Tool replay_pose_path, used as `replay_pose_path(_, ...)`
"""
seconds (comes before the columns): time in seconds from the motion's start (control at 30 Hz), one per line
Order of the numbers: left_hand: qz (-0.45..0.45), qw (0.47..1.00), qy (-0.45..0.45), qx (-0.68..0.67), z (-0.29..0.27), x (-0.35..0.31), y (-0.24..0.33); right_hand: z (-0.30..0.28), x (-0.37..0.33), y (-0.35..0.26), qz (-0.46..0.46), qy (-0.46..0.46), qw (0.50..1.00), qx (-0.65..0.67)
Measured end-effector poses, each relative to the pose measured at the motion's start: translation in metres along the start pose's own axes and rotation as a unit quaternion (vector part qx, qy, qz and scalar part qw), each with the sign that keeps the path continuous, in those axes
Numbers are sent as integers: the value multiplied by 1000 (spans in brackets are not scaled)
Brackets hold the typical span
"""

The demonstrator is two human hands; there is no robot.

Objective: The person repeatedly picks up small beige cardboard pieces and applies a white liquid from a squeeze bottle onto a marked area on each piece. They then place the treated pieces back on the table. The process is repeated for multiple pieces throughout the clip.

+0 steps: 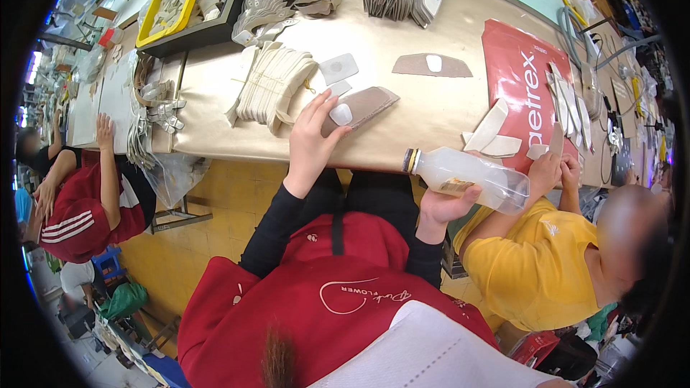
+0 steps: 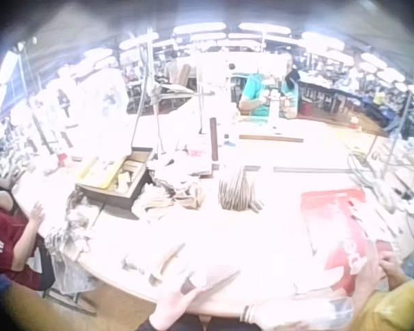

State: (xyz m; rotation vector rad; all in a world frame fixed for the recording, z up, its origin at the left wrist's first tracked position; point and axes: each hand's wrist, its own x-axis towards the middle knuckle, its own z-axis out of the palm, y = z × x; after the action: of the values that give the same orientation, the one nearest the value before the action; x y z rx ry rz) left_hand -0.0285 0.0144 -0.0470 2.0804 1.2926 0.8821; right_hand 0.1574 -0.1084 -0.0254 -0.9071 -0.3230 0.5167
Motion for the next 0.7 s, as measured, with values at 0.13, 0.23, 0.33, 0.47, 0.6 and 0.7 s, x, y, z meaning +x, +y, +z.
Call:
replay_pose_path(0.13,-134,976,-79,-155,-9,-5,22,5,-4,-2,-32,-1,999,-14)
replay_pose_path(0.23,-193,877,-157,-410,-4,-4,43,9,-6,1,-87,-35,994,-65)
replay_pose_path(0.33,-246,755,-220,-567,0,-9,63,11,-6,3,-171,-77,966,-175)
replay_pose_path(0.47,-245,677,-237,-652,2,-15,73,10,-4,3,-247,-111,918,-289)
replay_pose_path(0.6,-235,679,-236,-654,10,-22,78,7,-8,0,-248,-97,912,-312)
replay_pose_path(0.7,-260,651,-258,-665,9,-22,80,5,-10,-2,-233,-115,912,-317)
